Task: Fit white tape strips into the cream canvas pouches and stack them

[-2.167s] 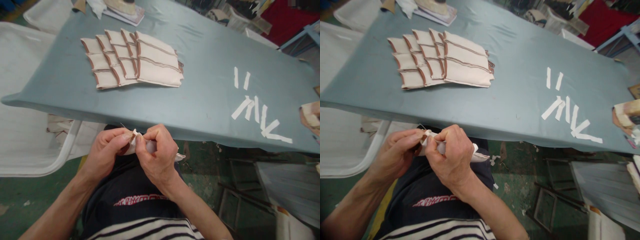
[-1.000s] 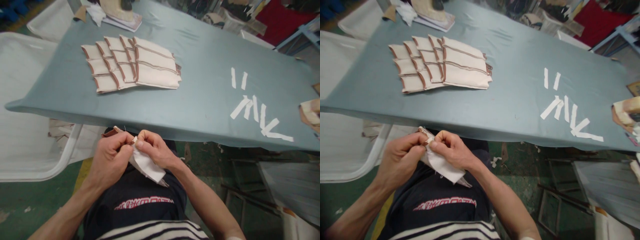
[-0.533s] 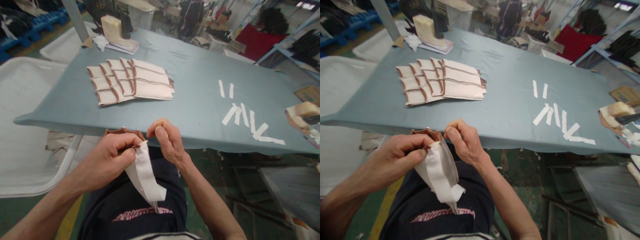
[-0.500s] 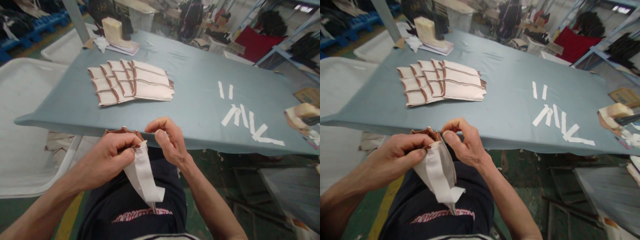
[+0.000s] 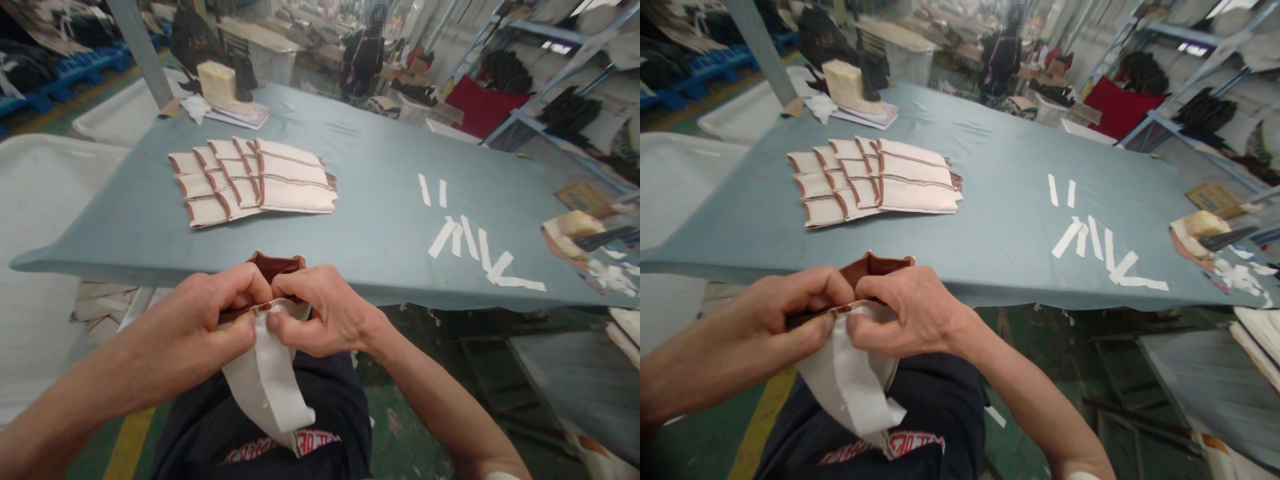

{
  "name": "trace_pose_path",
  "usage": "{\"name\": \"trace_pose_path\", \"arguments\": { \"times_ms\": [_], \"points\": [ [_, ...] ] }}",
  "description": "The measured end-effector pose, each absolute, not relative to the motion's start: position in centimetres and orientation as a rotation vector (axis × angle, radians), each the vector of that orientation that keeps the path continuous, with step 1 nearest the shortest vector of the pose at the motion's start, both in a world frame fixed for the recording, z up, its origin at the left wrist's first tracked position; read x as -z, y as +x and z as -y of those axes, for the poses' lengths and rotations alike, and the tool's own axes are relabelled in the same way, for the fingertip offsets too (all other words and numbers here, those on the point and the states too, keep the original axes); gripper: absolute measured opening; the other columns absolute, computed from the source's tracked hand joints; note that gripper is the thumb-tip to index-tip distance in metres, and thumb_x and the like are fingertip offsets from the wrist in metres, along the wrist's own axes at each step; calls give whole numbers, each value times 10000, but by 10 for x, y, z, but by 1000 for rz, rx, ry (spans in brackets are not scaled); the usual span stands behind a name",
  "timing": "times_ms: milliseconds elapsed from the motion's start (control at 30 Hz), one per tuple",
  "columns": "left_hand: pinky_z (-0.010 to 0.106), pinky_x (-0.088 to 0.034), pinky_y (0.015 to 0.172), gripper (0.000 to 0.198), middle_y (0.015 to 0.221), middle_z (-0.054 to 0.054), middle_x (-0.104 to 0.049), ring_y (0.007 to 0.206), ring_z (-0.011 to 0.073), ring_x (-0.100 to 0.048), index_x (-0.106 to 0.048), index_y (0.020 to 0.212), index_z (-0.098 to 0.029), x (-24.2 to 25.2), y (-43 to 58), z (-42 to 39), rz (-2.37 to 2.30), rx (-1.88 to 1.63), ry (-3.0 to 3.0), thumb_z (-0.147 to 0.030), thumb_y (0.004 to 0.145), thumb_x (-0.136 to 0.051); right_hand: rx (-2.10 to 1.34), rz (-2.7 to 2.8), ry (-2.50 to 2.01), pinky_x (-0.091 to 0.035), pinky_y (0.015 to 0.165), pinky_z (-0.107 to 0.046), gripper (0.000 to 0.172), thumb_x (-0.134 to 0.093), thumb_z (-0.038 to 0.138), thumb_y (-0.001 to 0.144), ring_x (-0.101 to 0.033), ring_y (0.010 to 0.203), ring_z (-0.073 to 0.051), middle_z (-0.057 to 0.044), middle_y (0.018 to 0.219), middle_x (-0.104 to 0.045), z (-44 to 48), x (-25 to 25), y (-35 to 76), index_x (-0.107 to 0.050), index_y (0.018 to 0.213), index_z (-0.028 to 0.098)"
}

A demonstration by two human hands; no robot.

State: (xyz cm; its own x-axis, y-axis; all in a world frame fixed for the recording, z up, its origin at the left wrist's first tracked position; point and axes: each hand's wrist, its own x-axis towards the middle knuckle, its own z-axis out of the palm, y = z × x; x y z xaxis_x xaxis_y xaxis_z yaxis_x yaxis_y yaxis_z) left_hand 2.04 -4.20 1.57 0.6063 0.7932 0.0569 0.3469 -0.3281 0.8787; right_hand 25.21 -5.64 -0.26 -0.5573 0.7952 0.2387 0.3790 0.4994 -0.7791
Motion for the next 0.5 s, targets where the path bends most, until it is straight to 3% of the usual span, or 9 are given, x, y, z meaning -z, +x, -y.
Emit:
{"name": "trace_pose_path", "arguments": {
  "times_ms": [233, 367, 500],
  "points": [
    [263, -356, 435, 91, 597, -40, -707, 463, 178, -599, -708, 808, -275, -8, 22, 48, -992, -755, 2039, -265, 868, -640, -1206, 1899, -1092, -319, 596, -258, 156, -640, 315, 876, -443, 631, -133, 79, 659, -455, 61, 9, 243, -543, 766, 261],
    [286, -498, 627, 159, 752, -16, -757, 628, 207, -679, -742, 940, -288, 15, 16, 51, -876, -902, 2161, -172, 941, -634, -1385, 1631, -1040, -337, 588, -249, 173, -645, 347, 830, -431, 652, -134, 65, 678, -463, 64, 23, 233, -541, 725, 258],
    [350, -518, 714, 148, 808, 31, -771, 693, 239, -672, -778, 954, -302, 42, 9, 54, -817, -947, 2168, -204, 968, -667, -1612, 1323, -999, -337, 584, -250, 268, -729, 372, 792, -372, 624, -118, 79, 649, -430, 73, 34, 225, -507, 692, 259]
  ]
}}
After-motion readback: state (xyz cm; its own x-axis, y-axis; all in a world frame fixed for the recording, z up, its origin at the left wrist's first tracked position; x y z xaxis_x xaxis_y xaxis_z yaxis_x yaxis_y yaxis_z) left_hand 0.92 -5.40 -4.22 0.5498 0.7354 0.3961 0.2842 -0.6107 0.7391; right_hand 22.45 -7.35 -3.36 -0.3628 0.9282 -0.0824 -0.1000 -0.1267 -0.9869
